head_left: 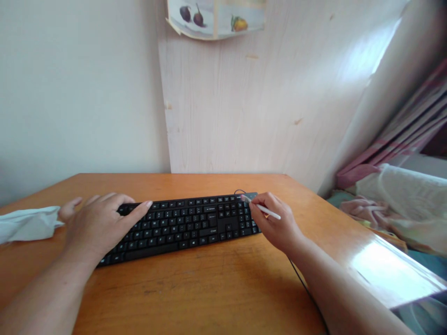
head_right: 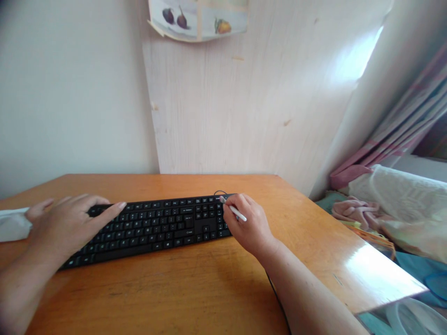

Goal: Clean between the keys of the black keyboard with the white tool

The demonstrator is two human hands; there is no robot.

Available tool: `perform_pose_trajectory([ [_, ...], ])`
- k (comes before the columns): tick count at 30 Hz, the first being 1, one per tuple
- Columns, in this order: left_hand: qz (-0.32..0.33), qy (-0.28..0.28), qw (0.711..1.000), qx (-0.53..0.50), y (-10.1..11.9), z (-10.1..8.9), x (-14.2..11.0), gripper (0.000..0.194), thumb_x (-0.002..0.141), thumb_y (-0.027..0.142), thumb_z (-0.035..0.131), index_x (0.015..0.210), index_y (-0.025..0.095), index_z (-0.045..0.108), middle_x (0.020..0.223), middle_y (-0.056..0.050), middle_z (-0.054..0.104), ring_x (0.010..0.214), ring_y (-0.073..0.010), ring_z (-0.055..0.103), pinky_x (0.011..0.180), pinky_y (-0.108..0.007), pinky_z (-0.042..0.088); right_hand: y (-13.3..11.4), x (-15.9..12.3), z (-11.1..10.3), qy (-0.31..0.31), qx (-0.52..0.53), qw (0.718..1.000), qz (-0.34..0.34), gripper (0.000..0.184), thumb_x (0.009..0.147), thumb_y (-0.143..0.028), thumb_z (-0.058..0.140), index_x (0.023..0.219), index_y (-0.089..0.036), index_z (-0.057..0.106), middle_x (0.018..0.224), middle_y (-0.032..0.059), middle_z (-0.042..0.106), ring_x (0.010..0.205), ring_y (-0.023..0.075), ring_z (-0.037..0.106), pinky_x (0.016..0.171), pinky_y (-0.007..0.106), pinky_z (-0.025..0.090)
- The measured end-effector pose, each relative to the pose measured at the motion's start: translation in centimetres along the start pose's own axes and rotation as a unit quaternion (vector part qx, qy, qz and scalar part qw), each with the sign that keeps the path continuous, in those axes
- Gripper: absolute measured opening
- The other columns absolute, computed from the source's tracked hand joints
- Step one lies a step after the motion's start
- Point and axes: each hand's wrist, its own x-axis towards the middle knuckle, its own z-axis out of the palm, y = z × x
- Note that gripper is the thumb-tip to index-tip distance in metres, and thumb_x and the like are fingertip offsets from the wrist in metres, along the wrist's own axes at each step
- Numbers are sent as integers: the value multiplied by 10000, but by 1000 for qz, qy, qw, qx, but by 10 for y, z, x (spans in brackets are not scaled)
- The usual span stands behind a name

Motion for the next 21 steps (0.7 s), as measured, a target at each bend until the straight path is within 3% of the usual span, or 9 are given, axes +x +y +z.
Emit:
perform_pose_trajectory([
  [11,0,0,1000,9,-1,0,0,508,853,728,424,824,303,702,951,-47,770,1029,-308,652,991,-503,288,-4,0,-6,-87,-7,996,-20,91,881,-161,544,820,-222,516,771,9,626,684,153,558,629,268,361],
  [21,-3,-2,1000,-4,-3,3,0,504,847,726,438,826,303,711,966,-50,772,1039,-315,648,1012,-516,267,-8,1,-10,-162,9,986,25,116,823,-133,539,762,-221,494,687,-25,576,618,137,505,584,260,304],
])
